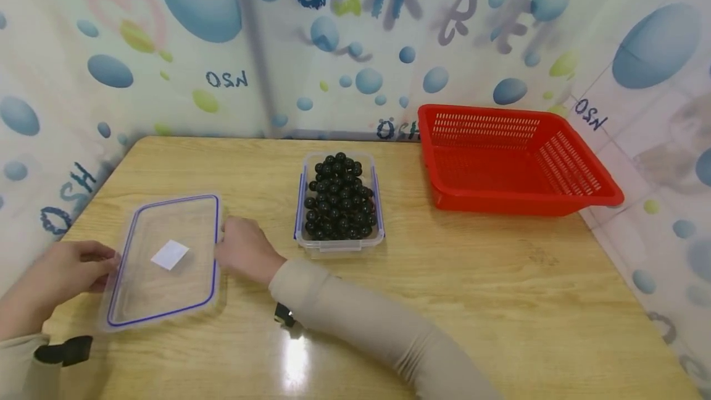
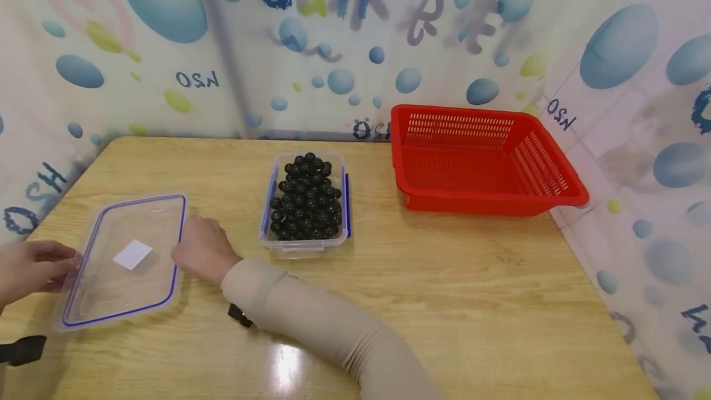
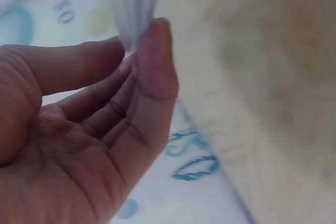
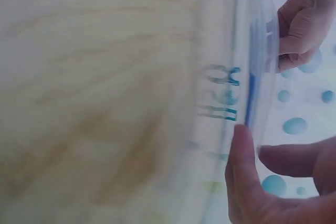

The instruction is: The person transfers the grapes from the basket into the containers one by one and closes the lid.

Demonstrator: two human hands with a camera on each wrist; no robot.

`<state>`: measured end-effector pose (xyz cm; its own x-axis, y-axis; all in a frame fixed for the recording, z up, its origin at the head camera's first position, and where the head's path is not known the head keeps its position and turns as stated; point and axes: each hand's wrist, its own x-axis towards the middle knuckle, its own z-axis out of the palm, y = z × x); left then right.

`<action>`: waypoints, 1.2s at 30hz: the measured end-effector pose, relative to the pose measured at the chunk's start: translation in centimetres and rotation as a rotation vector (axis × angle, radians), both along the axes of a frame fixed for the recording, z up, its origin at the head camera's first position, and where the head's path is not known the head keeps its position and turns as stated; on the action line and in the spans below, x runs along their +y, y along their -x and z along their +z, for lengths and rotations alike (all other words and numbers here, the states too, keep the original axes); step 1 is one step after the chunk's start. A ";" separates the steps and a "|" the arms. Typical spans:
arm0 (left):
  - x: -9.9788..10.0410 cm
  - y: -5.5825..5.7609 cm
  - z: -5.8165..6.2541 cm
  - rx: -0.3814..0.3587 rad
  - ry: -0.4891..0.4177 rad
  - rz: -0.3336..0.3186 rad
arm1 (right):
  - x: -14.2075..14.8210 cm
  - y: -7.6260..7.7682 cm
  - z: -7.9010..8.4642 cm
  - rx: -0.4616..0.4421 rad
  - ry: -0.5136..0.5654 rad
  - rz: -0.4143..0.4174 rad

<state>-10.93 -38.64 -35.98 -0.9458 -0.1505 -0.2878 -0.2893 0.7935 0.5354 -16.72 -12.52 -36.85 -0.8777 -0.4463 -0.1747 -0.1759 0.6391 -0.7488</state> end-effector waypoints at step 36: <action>22.0 11.6 4.7 0.149 -0.561 -0.229 | 25.2 8.2 6.0 -0.146 0.296 -0.295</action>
